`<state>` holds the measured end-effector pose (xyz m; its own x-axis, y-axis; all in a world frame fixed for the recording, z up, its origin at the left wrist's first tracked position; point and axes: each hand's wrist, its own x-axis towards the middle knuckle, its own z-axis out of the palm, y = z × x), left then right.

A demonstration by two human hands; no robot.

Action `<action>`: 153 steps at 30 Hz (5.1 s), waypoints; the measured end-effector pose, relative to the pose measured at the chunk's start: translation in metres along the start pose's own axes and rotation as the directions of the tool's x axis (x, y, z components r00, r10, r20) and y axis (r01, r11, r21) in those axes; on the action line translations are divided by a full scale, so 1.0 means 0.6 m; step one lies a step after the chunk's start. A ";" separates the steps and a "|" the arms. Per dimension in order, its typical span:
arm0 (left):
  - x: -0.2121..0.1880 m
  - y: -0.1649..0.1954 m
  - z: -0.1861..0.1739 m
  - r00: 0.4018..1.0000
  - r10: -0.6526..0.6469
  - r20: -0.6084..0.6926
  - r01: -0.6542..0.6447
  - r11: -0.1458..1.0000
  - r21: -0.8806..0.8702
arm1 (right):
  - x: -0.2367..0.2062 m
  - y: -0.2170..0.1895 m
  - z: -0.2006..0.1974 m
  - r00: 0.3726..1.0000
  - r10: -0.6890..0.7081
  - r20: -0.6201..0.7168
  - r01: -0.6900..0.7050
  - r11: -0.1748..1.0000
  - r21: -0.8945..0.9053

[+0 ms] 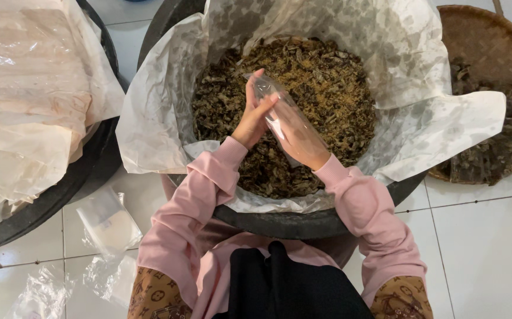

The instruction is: The person sits on the floor beside a large paper-lined basin filled with dried fish and picks individual dried fish pieces by hand, placing them one at a time into a small clear plastic bag, pressing the contents down and continuing to fill the bag from the basin.

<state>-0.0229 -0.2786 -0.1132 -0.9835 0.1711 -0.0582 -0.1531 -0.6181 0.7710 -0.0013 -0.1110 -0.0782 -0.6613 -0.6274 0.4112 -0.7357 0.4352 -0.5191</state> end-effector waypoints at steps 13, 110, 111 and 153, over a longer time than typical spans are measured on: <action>0.005 -0.012 -0.010 0.971 -0.049 -0.236 0.018 0.991 -0.133 | -0.008 -0.003 -0.018 0.978 -0.207 0.006 0.207 0.978 -0.039; 0.011 0.034 -0.060 0.927 -0.271 -0.258 0.144 0.894 -0.425 | -0.103 0.351 -0.178 0.500 0.844 0.194 -0.785 0.536 -0.309; 0.011 0.035 -0.061 0.924 -0.278 -0.264 0.145 0.890 -0.431 | -0.113 0.351 -0.166 0.567 0.815 0.118 -0.742 0.568 -0.355; 0.013 0.036 -0.065 0.904 -0.278 -0.325 0.116 0.891 -0.440 | -0.021 0.167 -0.110 0.987 0.151 0.054 -0.124 0.934 -0.334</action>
<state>-0.0378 -0.3205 -0.1214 -0.8778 0.0774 -0.4727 -0.2925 -0.8681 0.4010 -0.0763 -0.0169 -0.0860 -0.7557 -0.5887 0.2868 -0.6541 0.7003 -0.2858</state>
